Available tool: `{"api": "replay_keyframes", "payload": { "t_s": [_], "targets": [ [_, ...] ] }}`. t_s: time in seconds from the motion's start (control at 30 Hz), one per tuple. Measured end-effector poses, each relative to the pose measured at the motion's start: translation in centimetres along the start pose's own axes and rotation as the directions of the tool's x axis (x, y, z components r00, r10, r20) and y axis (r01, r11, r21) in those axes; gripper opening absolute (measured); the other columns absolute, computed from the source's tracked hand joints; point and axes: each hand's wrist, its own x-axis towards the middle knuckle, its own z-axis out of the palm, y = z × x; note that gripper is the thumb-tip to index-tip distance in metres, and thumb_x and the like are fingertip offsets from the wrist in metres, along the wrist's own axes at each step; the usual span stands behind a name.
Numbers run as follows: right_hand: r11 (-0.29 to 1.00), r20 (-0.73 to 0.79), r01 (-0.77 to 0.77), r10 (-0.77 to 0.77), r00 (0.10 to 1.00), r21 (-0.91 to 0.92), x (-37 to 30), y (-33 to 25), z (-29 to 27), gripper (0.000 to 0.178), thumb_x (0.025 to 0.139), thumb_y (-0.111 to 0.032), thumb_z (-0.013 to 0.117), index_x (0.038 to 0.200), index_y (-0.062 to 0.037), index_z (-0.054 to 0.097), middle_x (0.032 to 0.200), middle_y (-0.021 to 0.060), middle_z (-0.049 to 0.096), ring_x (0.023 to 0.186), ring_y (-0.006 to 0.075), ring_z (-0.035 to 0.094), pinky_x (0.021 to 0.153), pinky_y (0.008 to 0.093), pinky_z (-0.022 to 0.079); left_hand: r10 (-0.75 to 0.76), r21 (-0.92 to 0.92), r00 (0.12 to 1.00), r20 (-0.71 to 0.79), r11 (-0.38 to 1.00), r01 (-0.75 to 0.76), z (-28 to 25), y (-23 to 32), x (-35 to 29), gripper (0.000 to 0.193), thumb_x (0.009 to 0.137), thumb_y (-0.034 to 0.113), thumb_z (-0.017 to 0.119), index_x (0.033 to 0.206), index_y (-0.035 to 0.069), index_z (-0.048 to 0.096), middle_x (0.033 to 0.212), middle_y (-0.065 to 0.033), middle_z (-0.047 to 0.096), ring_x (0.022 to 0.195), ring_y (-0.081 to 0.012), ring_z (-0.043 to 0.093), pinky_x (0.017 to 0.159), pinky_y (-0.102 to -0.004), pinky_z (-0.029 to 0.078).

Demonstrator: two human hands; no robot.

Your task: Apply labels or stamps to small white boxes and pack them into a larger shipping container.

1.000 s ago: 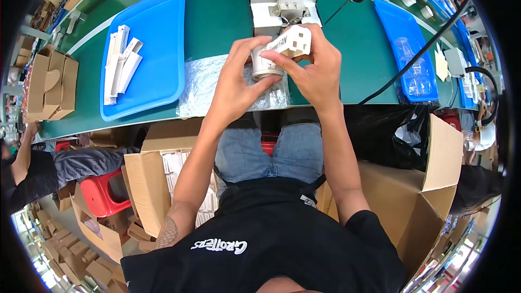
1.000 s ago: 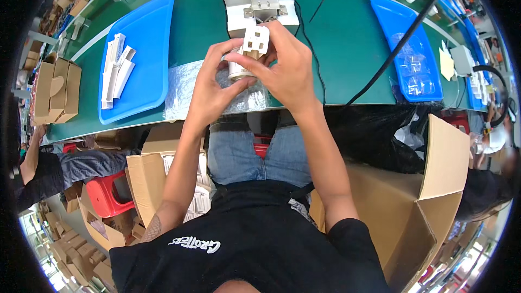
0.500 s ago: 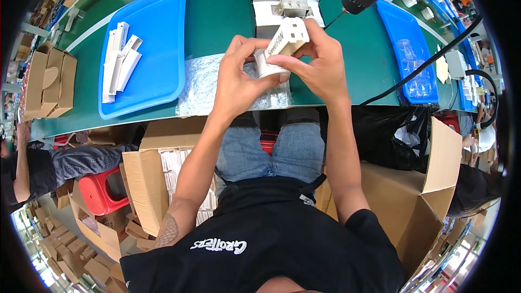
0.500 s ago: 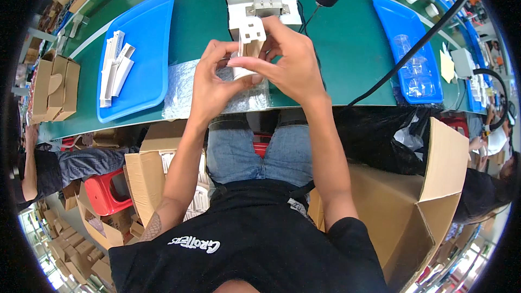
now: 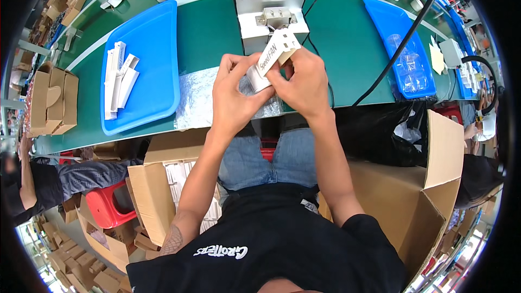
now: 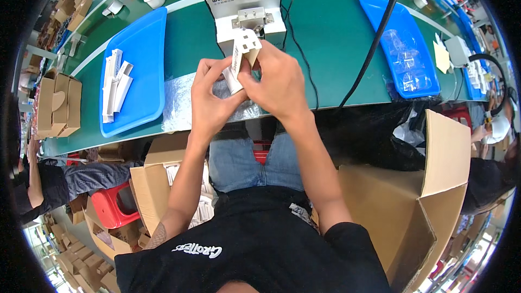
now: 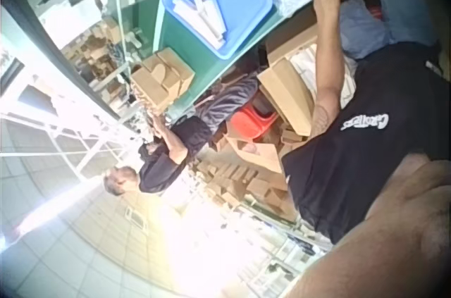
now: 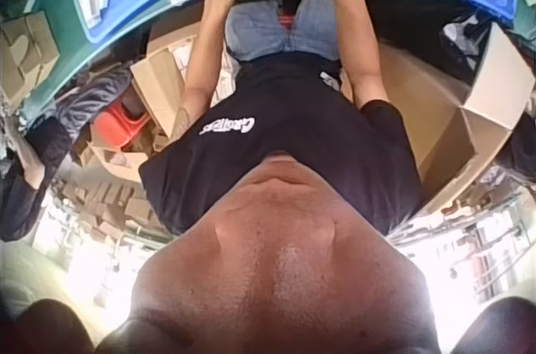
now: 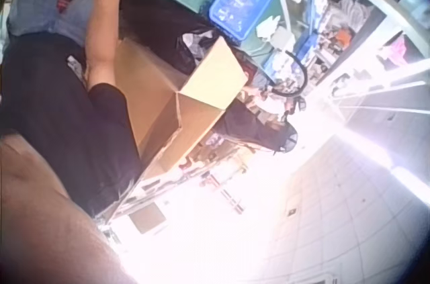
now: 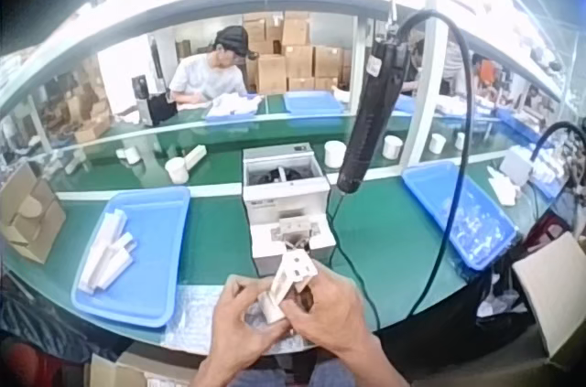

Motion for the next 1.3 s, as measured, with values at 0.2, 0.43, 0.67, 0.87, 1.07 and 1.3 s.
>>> {"api": "replay_keyframes", "payload": {
  "t_s": [0.2, 0.43, 0.67, 0.87, 1.07, 1.3],
  "targets": [
    [0.986, -0.133, -0.127, 0.14, 0.981, 0.104, -2.8, -0.4, 0.2, 0.015, 0.083, -0.004, 0.074, 0.096, -0.0009, 0.068, 0.077, 0.0108, 0.067, 0.057, 0.0231, 0.064, 0.054, 0.0362, 0.05, 0.019, 0.019, 0.999, -0.028, 1.0, -0.019, 0.4, 0.0, -0.1, 0.058, 0.071, 0.01, 0.093, 0.126, 0.007, 0.075, 0.107, -0.0093, 0.062, 0.098, -0.0244, 0.065, 0.088, -0.0355, 0.055],
    [0.999, -0.038, -0.035, 0.036, 0.999, 0.033, -3.9, -1.9, 0.8, 0.04, 0.09, -0.005, 0.072, 0.129, -0.0012, 0.066, 0.081, 0.015, 0.074, 0.059, 0.0291, 0.069, 0.054, 0.0392, 0.052, 0.016, 0.059, 0.999, -0.036, 0.998, -0.014, 0.6, -0.2, -0.4, 0.058, 0.074, 0.008, 0.09, 0.13, 0.009, 0.073, 0.11, -0.0101, 0.062, 0.101, -0.0267, 0.066, 0.088, -0.0371, 0.056],
    [0.965, -0.017, -0.249, 0.252, 0.968, 0.082, -3.8, -2.4, 1.9, 0.028, 0.092, -0.008, 0.074, 0.12, -0.0034, 0.069, 0.062, 0.0106, 0.064, 0.051, 0.0316, 0.063, 0.05, 0.0419, 0.047, 0.036, 0.068, 0.999, -0.012, 0.997, -0.035, 0.2, 0.0, -0.5, 0.06, 0.075, 0.002, 0.084, 0.133, 0.009, 0.07, 0.114, -0.0107, 0.061, 0.105, -0.0278, 0.066, 0.089, -0.0377, 0.056],
    [0.991, -0.149, 0.089, -0.074, 0.986, 0.102, -6.2, 0.2, 0.7, 0.015, 0.084, -0.001, 0.08, 0.098, -0.0043, 0.076, 0.06, 0.0057, 0.055, 0.047, 0.0202, 0.053, 0.046, 0.033, 0.04, 0.065, -0.073, 0.997, 0.049, 0.995, -0.061, -0.8, -1.0, 0.0, 0.057, 0.079, 0.008, 0.085, 0.134, 0.006, 0.069, 0.121, -0.0132, 0.062, 0.11, -0.0285, 0.066, 0.096, -0.0378, 0.053],
    [0.876, -0.149, 0.481, -0.479, 0.865, -0.022, -2.4, 1.4, -3.8, 0.007, 0.082, 0.0, 0.069, 0.086, 0.001, 0.075, 0.067, 0.0075, 0.062, 0.056, 0.0239, 0.06, 0.055, 0.031, 0.048, -0.041, -0.14, 0.996, 0.083, 0.989, 0.052, -0.4, -0.4, 0.0, 0.06, 0.076, 0.016, 0.091, 0.131, 0.004, 0.07, 0.12, -0.0121, 0.064, 0.109, -0.0262, 0.065, 0.096, -0.0354, 0.051],
    [0.875, -0.328, 0.358, -0.251, 0.911, 0.325, 11.8, 3.1, -7.4, 0.041, 0.102, -0.017, 0.07, 0.135, 0.0011, 0.056, 0.108, 0.0115, 0.066, 0.096, 0.0195, 0.066, 0.077, 0.0312, 0.054, -0.004, -0.088, 0.992, 0.129, 0.996, 0.015, -1.0, 0.2, 0.1, 0.06, 0.077, 0.013, 0.093, 0.131, 0.002, 0.068, 0.119, -0.0119, 0.065, 0.109, -0.025, 0.065, 0.098, -0.0359, 0.051]
  ]
}}
